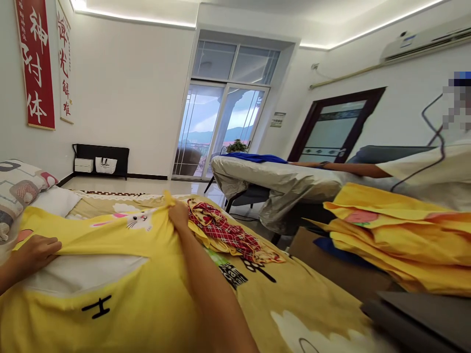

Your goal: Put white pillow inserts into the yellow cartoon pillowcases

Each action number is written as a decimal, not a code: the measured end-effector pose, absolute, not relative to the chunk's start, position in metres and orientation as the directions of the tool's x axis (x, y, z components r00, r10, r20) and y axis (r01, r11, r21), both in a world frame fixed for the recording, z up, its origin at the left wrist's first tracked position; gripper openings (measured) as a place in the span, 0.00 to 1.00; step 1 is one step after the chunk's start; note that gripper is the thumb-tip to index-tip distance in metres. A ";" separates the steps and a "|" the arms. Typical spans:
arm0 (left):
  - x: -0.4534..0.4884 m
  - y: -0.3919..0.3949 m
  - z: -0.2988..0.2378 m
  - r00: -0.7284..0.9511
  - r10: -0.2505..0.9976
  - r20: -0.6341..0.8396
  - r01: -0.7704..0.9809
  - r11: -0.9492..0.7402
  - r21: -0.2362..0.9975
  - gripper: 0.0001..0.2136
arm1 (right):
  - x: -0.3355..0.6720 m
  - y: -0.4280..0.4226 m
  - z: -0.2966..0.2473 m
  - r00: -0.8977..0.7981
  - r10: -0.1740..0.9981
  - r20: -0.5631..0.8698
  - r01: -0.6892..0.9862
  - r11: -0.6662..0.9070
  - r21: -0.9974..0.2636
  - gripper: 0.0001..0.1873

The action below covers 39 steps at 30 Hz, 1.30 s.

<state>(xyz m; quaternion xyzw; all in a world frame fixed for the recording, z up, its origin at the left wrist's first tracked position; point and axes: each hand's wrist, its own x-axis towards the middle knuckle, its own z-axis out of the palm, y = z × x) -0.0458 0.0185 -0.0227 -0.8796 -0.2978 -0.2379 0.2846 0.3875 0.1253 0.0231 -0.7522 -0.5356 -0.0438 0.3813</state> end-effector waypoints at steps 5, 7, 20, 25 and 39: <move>-0.057 0.007 0.014 0.698 0.304 0.649 0.657 -0.634 -0.409 0.12 | 0.395 0.125 0.071 0.411 0.618 0.670 0.890 -0.113 -0.442 0.16; -0.069 0.001 0.032 0.679 0.275 0.681 0.669 -0.613 -0.419 0.12 | 0.386 0.127 0.089 0.337 0.581 0.741 0.925 -0.058 -0.376 0.16; -0.106 0.013 0.102 0.509 0.175 0.843 0.845 -0.288 -0.451 0.11 | 0.336 0.135 0.140 0.217 0.435 0.874 0.966 0.035 -0.257 0.12; -0.087 0.026 0.113 0.517 0.073 0.853 0.815 -0.347 -0.464 0.12 | 0.350 0.132 0.119 0.328 0.455 0.828 0.928 0.007 -0.371 0.16; -0.060 0.050 0.029 0.677 0.429 0.598 0.717 -0.567 -0.405 0.10 | 0.387 0.157 0.053 0.588 0.628 0.509 0.713 -0.106 -0.693 0.23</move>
